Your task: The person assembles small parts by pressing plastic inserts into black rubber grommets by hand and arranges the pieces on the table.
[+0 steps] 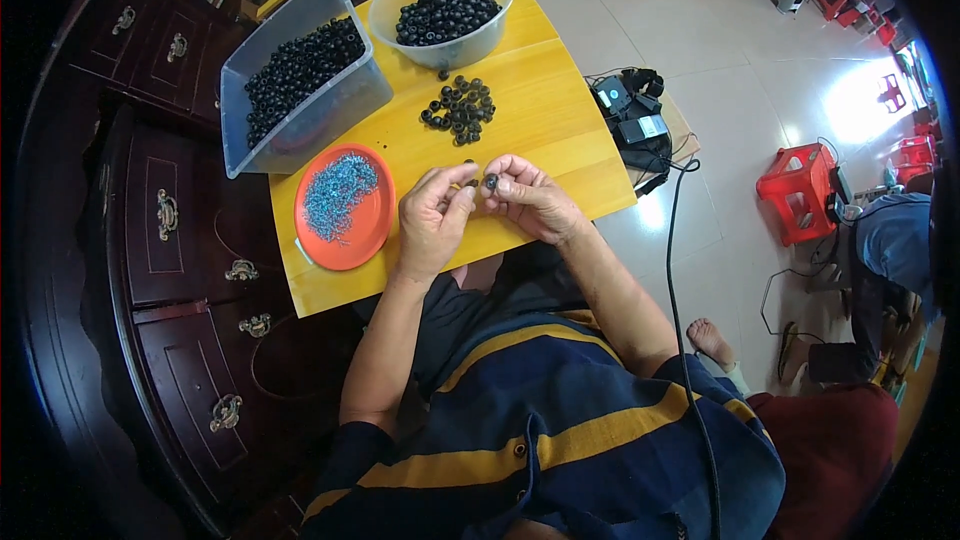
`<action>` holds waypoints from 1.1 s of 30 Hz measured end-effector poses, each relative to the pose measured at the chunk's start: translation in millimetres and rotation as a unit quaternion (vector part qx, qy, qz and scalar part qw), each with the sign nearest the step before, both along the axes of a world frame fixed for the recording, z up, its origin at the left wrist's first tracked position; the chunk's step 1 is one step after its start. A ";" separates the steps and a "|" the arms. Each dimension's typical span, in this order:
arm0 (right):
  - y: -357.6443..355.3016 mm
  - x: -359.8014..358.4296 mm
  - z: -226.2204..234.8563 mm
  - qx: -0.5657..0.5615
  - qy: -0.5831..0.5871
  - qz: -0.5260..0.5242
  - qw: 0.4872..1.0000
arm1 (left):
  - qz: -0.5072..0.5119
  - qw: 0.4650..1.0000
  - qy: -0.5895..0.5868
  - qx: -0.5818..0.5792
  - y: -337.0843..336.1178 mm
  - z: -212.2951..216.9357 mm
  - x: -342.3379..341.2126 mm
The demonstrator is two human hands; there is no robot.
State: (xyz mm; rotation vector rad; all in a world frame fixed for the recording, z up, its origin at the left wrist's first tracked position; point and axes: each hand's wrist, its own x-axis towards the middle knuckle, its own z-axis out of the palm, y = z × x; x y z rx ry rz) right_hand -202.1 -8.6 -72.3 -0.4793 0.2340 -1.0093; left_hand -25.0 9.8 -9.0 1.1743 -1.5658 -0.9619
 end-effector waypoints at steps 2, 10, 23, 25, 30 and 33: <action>0.5 0.5 0.3 -0.001 0.002 0.003 1.000 | 0.011 0.999 0.033 0.028 2.0 0.9 -0.3; 0.0 -1.0 -0.7 -0.018 0.026 -0.007 0.999 | -0.001 0.998 -0.044 -0.044 2.5 14.2 0.7; 1.5 0.7 -2.7 -0.015 0.012 -0.017 1.000 | -0.053 0.995 -0.073 -0.052 -0.9 25.0 -0.7; 1.1 0.6 -3.1 -0.018 0.029 -0.015 0.999 | -0.056 0.993 -0.080 -0.059 -1.4 25.9 0.4; -0.2 1.3 -6.3 -0.014 0.029 -0.011 0.999 | -0.057 0.989 -0.133 -0.037 -2.2 31.1 2.1; -1.0 1.7 -3.2 -0.012 0.052 -0.005 0.999 | -0.062 0.985 -0.154 -0.050 -3.7 34.7 6.3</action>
